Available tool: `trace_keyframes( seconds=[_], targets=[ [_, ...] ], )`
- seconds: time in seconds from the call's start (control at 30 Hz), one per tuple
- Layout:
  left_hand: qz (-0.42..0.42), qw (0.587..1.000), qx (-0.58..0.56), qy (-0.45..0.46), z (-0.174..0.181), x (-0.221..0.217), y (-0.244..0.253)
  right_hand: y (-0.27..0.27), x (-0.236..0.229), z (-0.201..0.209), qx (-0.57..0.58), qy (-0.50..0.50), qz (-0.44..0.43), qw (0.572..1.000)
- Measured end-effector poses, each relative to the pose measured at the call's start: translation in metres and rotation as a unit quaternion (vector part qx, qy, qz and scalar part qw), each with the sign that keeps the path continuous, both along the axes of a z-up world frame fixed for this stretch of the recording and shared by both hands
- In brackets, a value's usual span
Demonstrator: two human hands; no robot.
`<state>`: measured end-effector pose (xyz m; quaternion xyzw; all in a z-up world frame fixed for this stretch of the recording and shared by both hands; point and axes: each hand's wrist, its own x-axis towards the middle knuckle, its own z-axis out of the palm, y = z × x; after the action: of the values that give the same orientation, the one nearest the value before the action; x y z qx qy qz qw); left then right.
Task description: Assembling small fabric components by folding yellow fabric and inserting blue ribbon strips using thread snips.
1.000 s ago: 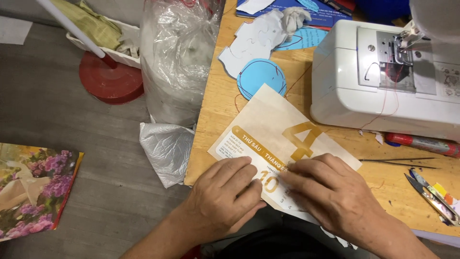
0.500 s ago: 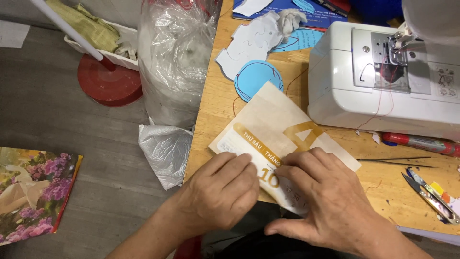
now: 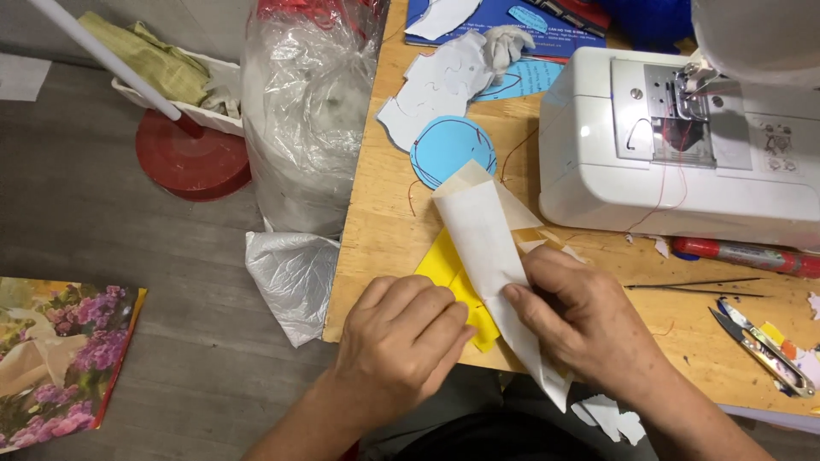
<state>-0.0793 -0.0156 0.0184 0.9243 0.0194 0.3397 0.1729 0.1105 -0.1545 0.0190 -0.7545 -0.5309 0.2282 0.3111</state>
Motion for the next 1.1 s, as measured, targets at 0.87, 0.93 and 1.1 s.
trace_keyframes(
  seconds=[0.87, 0.93, 1.1],
  targets=[
    [-0.048, 0.998, 0.04, -0.029, -0.009, -0.006, 0.0, 0.005, 0.007, 0.005, -0.188, 0.099, -0.17, 0.962],
    [-0.052, 0.998, 0.02, -0.014, -0.005, -0.005, -0.002, 0.002, 0.01, -0.004, -0.166, 0.134, -0.179, 0.96],
    [0.067, 0.994, -0.069, -0.043, -0.001, 0.004, -0.01, -0.006, 0.008, -0.012, 0.029, 0.424, -0.152, 0.892]
  ],
)
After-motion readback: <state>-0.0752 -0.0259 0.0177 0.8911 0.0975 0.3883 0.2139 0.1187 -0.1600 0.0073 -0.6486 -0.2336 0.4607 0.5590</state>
